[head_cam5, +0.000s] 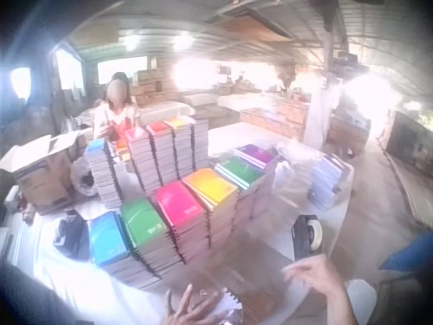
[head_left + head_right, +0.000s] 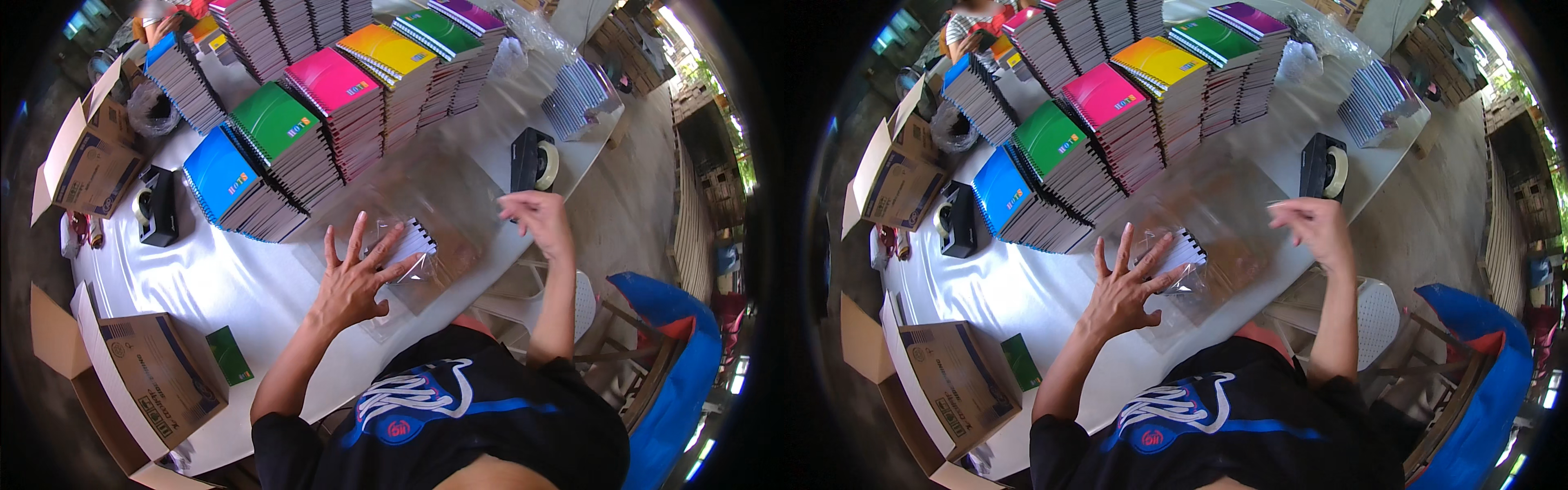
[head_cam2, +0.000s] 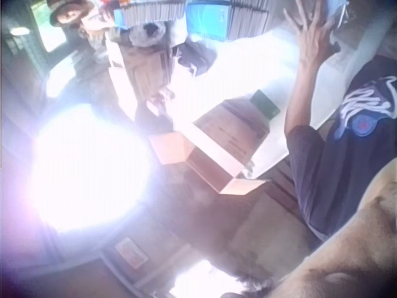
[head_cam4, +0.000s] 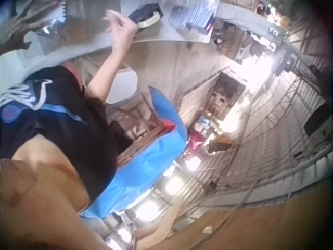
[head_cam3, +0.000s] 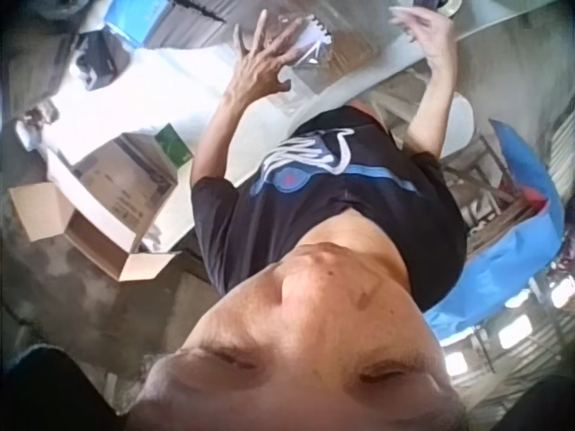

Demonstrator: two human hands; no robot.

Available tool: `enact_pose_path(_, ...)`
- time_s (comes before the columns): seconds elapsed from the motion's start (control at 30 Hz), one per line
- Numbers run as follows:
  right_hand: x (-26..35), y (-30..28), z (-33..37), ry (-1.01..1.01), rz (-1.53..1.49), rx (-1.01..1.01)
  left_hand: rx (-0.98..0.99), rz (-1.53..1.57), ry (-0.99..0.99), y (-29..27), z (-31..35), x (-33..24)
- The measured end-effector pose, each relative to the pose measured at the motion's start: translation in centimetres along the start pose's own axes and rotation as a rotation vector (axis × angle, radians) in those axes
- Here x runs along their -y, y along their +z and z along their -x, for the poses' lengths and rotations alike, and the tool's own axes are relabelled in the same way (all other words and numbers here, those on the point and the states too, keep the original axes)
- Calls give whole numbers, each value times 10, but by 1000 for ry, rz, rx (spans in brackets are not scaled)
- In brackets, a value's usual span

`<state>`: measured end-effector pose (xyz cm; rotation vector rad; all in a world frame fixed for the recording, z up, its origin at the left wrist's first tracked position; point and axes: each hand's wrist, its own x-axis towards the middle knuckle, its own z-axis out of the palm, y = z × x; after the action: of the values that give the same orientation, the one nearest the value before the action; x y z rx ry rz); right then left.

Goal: The person selects several spiral-bound notebooks from various stacks on a table and places them into a clear plastic bag. The person then seals the bag using adhesive tape from a dispenser.

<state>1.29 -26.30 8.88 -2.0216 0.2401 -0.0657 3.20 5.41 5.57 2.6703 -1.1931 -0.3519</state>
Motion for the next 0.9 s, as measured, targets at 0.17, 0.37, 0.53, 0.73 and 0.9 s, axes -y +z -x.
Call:
enact_pose_path(0.17,64,70,-33,-229,246,801,38,-1,-8,-4,1,-1)
enact_pose_path(0.37,70,104,-50,-187,791,643,36,1,7,-6,0,-1)
enact_pose_path(0.53,56,64,-62,-131,860,625,-117,27,-12,3,4,-6)
enact_pose_path(0.73,-18,89,-17,-848,277,561,-910,287,164,47,-13,-30)
enact_pose_path(0.9,-14,106,-12,-567,-145,650,-820,507,-222,33,4,-33)
